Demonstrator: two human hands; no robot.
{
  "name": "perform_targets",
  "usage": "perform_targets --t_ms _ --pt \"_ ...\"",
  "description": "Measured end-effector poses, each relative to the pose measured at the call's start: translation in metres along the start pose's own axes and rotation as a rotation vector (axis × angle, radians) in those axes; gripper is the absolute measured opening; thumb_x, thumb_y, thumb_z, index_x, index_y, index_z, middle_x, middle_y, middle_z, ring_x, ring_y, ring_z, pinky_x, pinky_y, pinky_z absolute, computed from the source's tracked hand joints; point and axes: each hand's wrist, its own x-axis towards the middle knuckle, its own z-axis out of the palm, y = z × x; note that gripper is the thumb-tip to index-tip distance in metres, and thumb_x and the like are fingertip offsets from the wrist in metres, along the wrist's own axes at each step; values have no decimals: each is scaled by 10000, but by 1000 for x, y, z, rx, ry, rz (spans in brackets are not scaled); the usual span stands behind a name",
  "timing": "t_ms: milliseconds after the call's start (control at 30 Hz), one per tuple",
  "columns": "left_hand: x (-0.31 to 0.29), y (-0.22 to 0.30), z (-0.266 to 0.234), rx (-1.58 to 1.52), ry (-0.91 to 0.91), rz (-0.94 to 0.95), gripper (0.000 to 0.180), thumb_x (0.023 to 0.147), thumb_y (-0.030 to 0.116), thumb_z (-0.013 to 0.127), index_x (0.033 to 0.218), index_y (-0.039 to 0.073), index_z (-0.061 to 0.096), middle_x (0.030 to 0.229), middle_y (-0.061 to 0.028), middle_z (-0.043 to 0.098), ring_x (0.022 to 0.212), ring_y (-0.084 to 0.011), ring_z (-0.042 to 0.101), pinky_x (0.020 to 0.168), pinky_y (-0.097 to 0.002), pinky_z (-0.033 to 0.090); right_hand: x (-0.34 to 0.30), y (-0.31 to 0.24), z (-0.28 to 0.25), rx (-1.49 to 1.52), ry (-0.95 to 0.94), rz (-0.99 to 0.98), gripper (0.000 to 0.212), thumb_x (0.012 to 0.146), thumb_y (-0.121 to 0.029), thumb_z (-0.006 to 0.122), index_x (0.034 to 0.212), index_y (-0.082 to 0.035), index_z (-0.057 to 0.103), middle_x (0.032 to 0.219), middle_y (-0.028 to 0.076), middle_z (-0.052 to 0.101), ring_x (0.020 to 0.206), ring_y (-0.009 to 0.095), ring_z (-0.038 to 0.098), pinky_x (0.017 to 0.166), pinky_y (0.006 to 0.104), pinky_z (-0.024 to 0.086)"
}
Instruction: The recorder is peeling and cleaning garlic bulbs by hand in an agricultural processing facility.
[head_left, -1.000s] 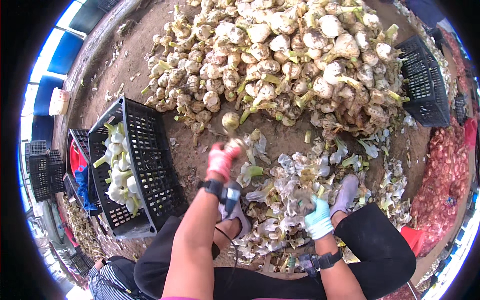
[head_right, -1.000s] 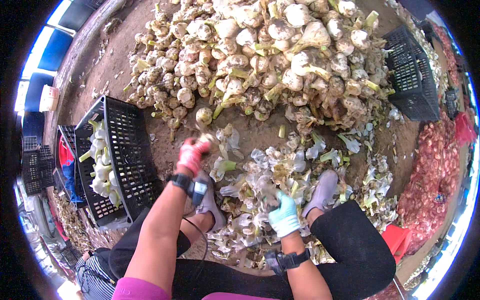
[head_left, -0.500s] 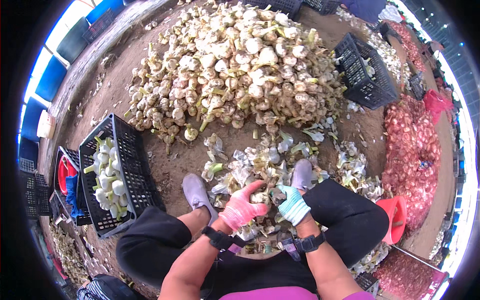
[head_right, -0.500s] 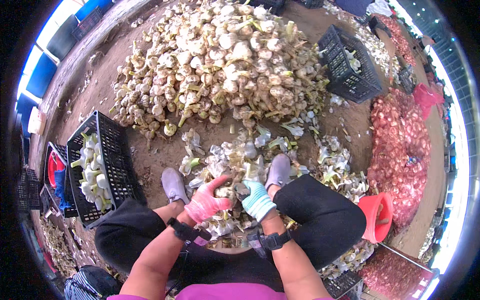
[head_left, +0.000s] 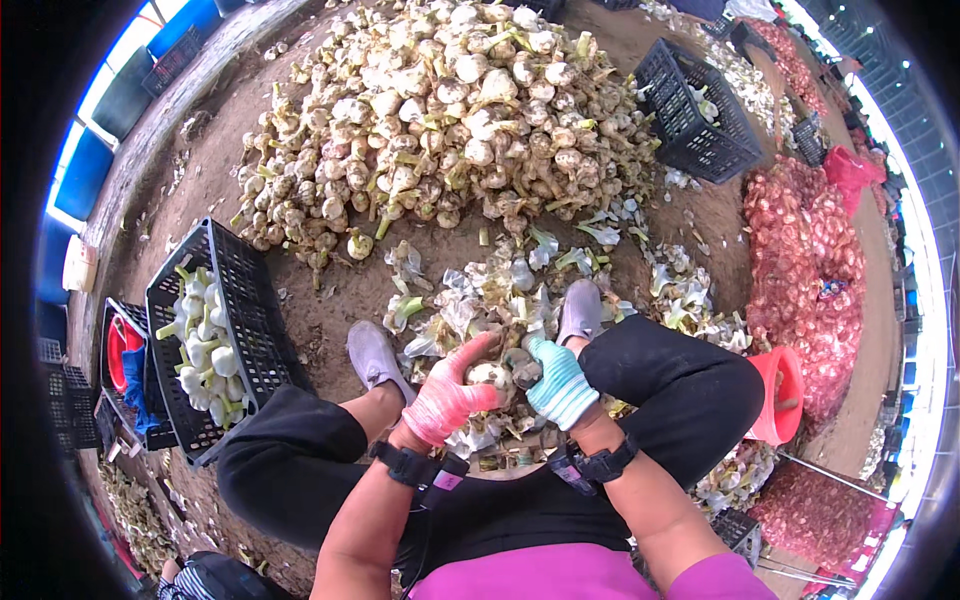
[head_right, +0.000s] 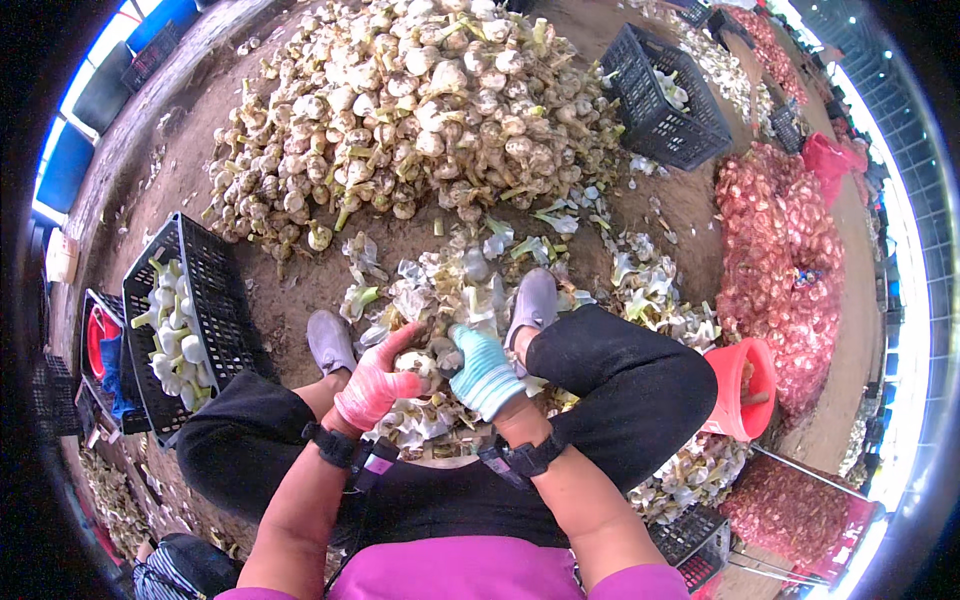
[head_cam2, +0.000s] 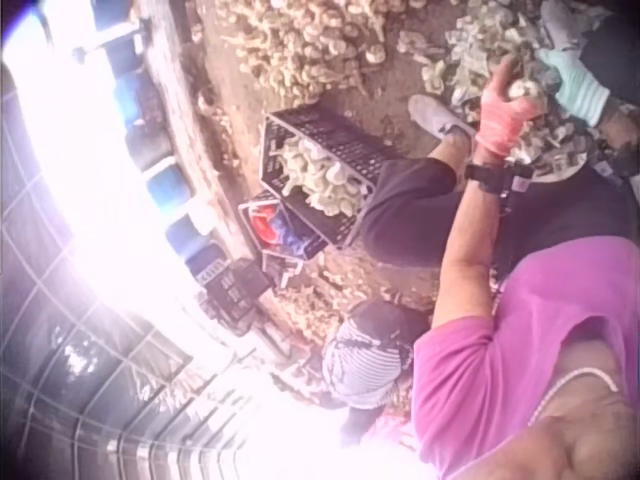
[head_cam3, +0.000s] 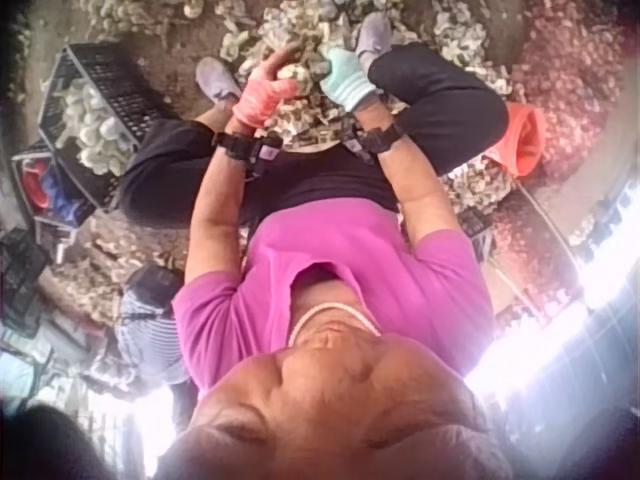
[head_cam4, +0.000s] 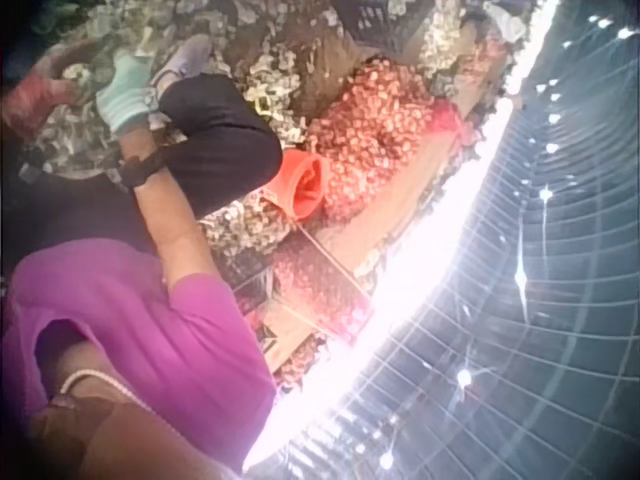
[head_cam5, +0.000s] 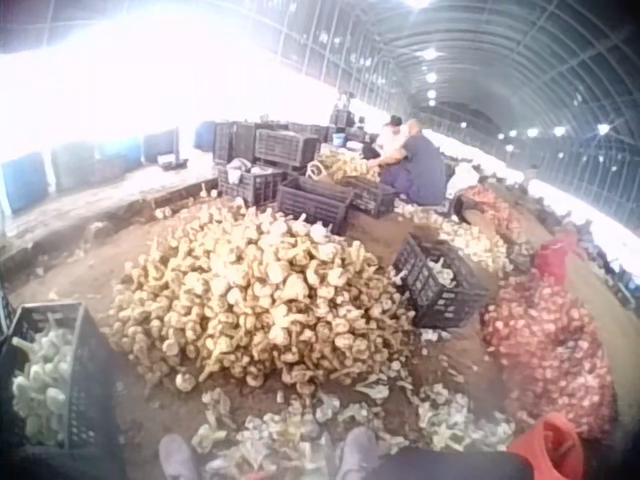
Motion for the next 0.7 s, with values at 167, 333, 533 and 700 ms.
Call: perform_targets --t_ms 167,333,533,700 --pt "-9 -2 -14 -324 -20 -84 697 629 60 672 1245 -18 355 1140 -60 475 1001 -146 483 867 -275 389 -12 -12 25 -787 29 -329 134 800 8 439 897 8 532 685 11 541 577 64 485 515 200 401" --pt "-6 3 -19 210 -16 125 708 606 73 671 1240 -8 367 1157 -78 463 1022 -189 484 884 -262 367 -5 -3 8 -60 -129 -87 130 792 15 443 864 25 551 705 24 559 566 54 476 490 183 376" --pt "-10 -5 -22 -452 -101 -98 691 650 61 629 1272 61 329 1201 -142 412 966 -283 534 805 -344 454 -14 -14 24 -830 17 -264 237 757 62 439 956 33 564 825 38 598 669 91 538 574 199 427" --pt "-5 -6 -16 -1114 -251 -207 737 744 256 644 1319 87 215 1071 -125 507 872 -281 566 744 -335 478 -3 7 26 -367 117 -456 279 771 51 396 1004 38 548 811 48 597 673 64 527 591 182 433"
